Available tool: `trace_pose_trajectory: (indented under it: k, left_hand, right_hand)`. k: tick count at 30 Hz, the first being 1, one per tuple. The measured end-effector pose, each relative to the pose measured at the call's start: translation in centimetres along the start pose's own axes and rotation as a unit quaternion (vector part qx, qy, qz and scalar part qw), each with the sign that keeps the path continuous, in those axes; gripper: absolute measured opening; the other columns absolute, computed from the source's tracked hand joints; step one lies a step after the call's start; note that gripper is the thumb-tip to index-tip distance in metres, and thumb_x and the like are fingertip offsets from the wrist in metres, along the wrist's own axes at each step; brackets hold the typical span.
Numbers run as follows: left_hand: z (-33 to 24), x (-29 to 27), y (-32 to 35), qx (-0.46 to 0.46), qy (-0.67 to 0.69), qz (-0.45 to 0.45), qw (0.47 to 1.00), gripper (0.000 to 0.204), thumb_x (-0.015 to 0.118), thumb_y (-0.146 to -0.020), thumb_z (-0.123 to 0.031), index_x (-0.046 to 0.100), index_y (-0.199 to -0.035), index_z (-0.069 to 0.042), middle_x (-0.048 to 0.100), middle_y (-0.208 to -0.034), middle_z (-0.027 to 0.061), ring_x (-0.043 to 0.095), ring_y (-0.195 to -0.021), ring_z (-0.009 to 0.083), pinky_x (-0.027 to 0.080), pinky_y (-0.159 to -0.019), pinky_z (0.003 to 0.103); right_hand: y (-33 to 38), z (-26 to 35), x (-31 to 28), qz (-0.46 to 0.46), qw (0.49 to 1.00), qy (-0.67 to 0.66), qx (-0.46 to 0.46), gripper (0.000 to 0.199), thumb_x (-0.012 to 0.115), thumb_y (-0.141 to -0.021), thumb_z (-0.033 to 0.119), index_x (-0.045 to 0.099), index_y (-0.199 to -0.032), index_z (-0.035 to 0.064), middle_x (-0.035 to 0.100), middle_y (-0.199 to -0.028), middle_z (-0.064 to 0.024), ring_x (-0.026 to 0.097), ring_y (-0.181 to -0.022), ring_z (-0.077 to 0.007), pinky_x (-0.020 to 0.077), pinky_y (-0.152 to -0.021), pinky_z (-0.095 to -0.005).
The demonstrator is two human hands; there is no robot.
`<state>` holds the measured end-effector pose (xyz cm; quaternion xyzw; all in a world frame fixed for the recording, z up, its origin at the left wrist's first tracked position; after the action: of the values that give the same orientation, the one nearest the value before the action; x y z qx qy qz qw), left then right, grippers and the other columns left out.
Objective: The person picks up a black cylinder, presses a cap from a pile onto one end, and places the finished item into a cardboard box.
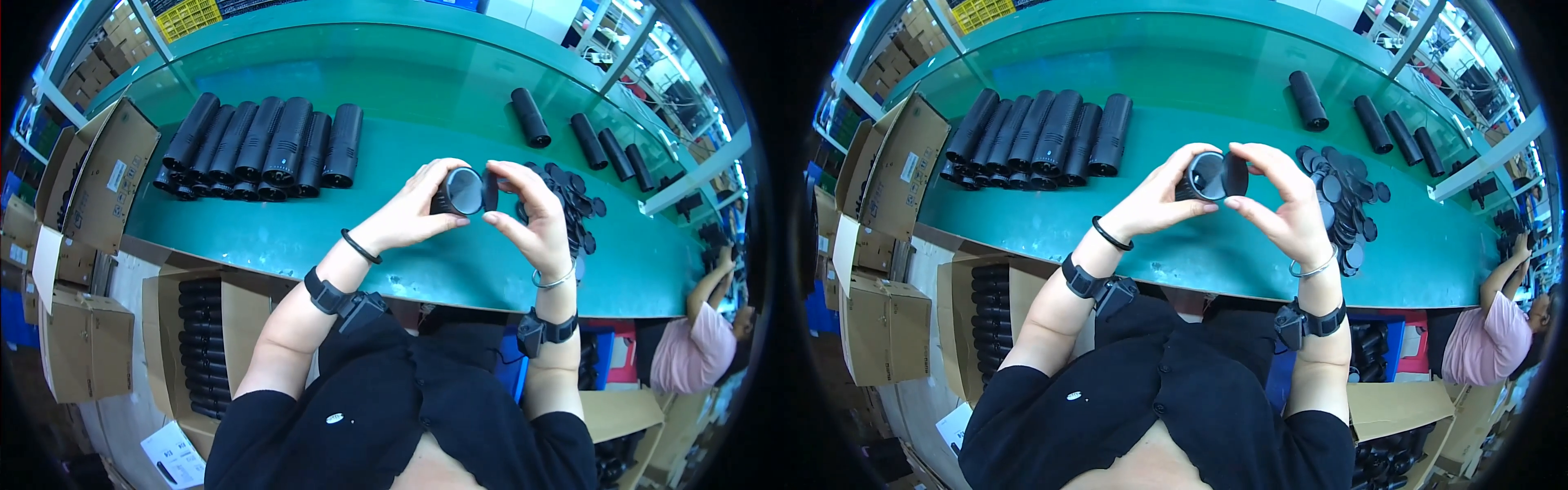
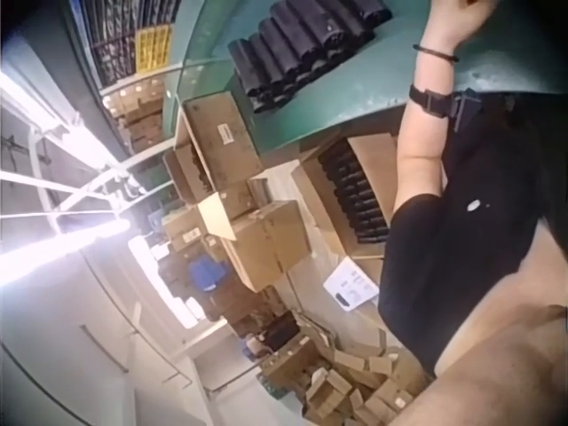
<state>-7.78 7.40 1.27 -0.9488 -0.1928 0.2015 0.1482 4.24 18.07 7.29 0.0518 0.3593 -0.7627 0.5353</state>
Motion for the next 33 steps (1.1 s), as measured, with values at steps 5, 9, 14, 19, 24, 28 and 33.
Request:
trace_pose_trajectory:
  k: [5, 9, 14, 19, 24, 28, 33]
  left_hand:
    - [-0.5, 1.5, -0.3, 0.046, -0.084, -0.046, 0.994, 0.067, 0.078, -0.076, -0.031, 0.045, -0.130, -0.010, 0.050, -0.125, 0.0134, 0.045, -0.122, 0.0337, 0.032, -0.104, 0.045]
    - [-1.1, 1.8, -0.2, 0.052, -0.127, -0.013, 0.990, 0.078, 0.076, -0.079, -0.048, 0.042, -0.136, -0.006, 0.048, -0.129, 0.0153, 0.044, -0.126, 0.0334, 0.031, -0.107, 0.044]
    - [-0.8, 2.3, -0.2, 0.045, -0.128, -0.025, 0.990, 0.073, 0.068, -0.085, -0.054, 0.043, -0.134, -0.007, 0.048, -0.128, 0.0144, 0.044, -0.125, 0.0332, 0.030, -0.106, 0.045]
    - [-0.6, 2.5, -0.1, 0.033, -0.131, -0.042, 0.990, 0.062, 0.060, -0.092, -0.051, 0.044, -0.132, -0.006, 0.049, -0.126, 0.0145, 0.045, -0.122, 0.0327, 0.031, -0.105, 0.045]
    - [-0.9, 2.6, -0.2, 0.030, -0.120, -0.051, 0.991, 0.055, 0.058, -0.094, -0.046, 0.045, -0.130, -0.007, 0.049, -0.124, 0.0149, 0.045, -0.120, 0.0328, 0.031, -0.104, 0.044]
    - [-0.7, 2.4, -0.1, 0.020, -0.111, -0.047, 0.993, 0.053, 0.058, -0.094, -0.044, 0.046, -0.129, -0.007, 0.049, -0.123, 0.0146, 0.045, -0.120, 0.0331, 0.031, -0.104, 0.044]
    - [-1.1, 1.9, 0.0, 0.026, -0.118, -0.049, 0.991, 0.050, 0.060, -0.093, -0.040, 0.047, -0.128, -0.007, 0.052, -0.121, 0.0138, 0.047, -0.117, 0.0325, 0.033, -0.103, 0.043]
  right_hand:
    - [0.1, 2.0, 1.1, 0.021, 0.978, 0.205, -0.045, 0.058, 0.080, -0.070, 0.005, 0.061, -0.125, 0.0029, 0.063, -0.123, -0.0157, 0.060, -0.115, -0.0309, 0.0473, -0.098, -0.0366]
    - [0.6, 1.3, 0.8, 0.011, 0.977, 0.209, -0.031, 0.055, 0.079, -0.072, 0.008, 0.062, -0.124, 0.0051, 0.062, -0.124, -0.0140, 0.059, -0.113, -0.0326, 0.0484, -0.095, -0.0383]
    - [0.9, 1.2, 0.9, 0.009, 0.974, 0.225, -0.014, 0.054, 0.077, -0.071, 0.002, 0.063, -0.123, 0.0043, 0.063, -0.124, -0.0147, 0.060, -0.114, -0.0320, 0.0481, -0.096, -0.0371]
    - [0.9, 1.7, 1.1, 0.004, 0.965, 0.261, -0.011, 0.052, 0.075, -0.071, -0.002, 0.064, -0.122, 0.0030, 0.063, -0.123, -0.0153, 0.061, -0.113, -0.0320, 0.0482, -0.096, -0.0368]
    - [0.9, 2.1, 1.2, 0.004, 0.961, 0.276, 0.002, 0.051, 0.075, -0.072, -0.001, 0.064, -0.121, 0.0020, 0.062, -0.120, -0.0149, 0.060, -0.110, -0.0322, 0.0487, -0.093, -0.0374]
    - [0.4, 2.9, 1.8, 0.021, 0.956, 0.293, 0.009, 0.051, 0.075, -0.071, 0.000, 0.063, -0.121, 0.0014, 0.063, -0.116, -0.0146, 0.061, -0.107, -0.0323, 0.0491, -0.092, -0.0371]
    - [0.0, 2.2, 1.9, 0.033, 0.963, 0.268, -0.002, 0.046, 0.075, -0.072, -0.001, 0.065, -0.117, -0.0009, 0.061, -0.117, -0.0155, 0.061, -0.107, -0.0300, 0.0503, -0.089, -0.0353]
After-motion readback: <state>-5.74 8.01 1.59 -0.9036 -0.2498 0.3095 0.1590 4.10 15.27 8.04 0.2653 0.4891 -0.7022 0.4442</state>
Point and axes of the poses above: each hand's wrist, its own y-axis away from the middle knuckle, its own x-axis out of the palm, z = x × y, the point moved 7 cm from there along -y, towards the middle knuckle
